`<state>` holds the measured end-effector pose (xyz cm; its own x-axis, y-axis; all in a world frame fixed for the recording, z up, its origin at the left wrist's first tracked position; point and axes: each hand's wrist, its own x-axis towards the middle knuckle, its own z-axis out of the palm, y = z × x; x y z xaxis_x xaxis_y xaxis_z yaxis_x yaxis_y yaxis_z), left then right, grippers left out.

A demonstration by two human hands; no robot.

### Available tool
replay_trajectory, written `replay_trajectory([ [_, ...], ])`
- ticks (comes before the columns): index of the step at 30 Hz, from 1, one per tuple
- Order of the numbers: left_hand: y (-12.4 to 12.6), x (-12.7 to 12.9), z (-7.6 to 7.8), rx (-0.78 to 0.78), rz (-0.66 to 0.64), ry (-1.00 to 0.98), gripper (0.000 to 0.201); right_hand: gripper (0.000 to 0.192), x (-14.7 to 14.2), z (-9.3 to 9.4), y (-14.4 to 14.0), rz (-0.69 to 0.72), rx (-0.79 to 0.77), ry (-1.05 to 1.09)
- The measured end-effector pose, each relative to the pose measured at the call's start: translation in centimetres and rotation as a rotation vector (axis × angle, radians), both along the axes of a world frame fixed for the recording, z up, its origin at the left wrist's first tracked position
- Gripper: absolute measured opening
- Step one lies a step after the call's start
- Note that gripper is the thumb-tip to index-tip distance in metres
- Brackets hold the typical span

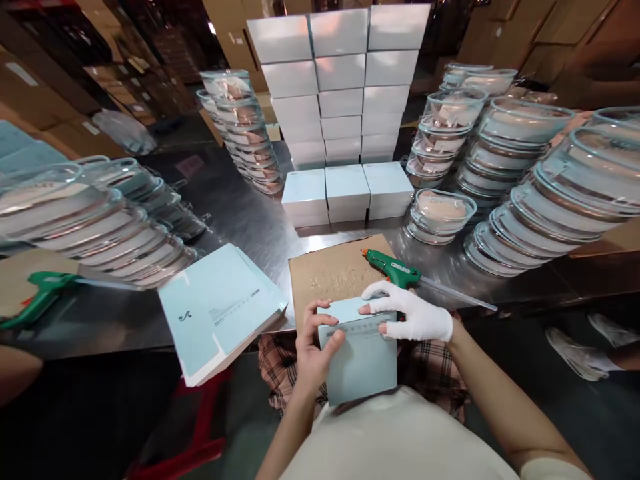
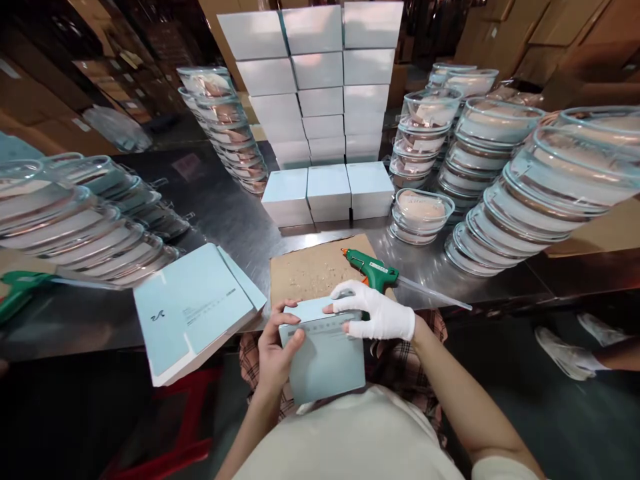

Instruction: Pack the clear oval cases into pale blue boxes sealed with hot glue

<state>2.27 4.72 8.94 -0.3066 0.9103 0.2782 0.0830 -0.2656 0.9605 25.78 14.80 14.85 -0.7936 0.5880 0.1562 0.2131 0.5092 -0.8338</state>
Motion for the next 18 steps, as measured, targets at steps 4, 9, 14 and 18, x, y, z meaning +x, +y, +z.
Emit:
replay_trajectory([
  [4,-0.2,-0.1,0.2,-0.028,-0.017,-0.018,0.034,0.04,-0.1,-0.7,-0.2,0.038,0.037,0.026],
  [9,-0.2,0.3,-0.2,-0.046,-0.032,-0.028,0.031,0.035,0.0,-2.0,-0.5,0.031,0.059,0.127],
  [14,0.4,-0.6,0.0,-0.061,0.094,-0.079,0.03,0.054,0.6,-3.9,-1.0,-0.235,-0.02,0.232],
  [18,1.6,-1.8,1.7,-0.023,0.417,-0.396,0.033,0.115,0.1,-6.6,-4.3,-0.584,-0.191,0.411],
])
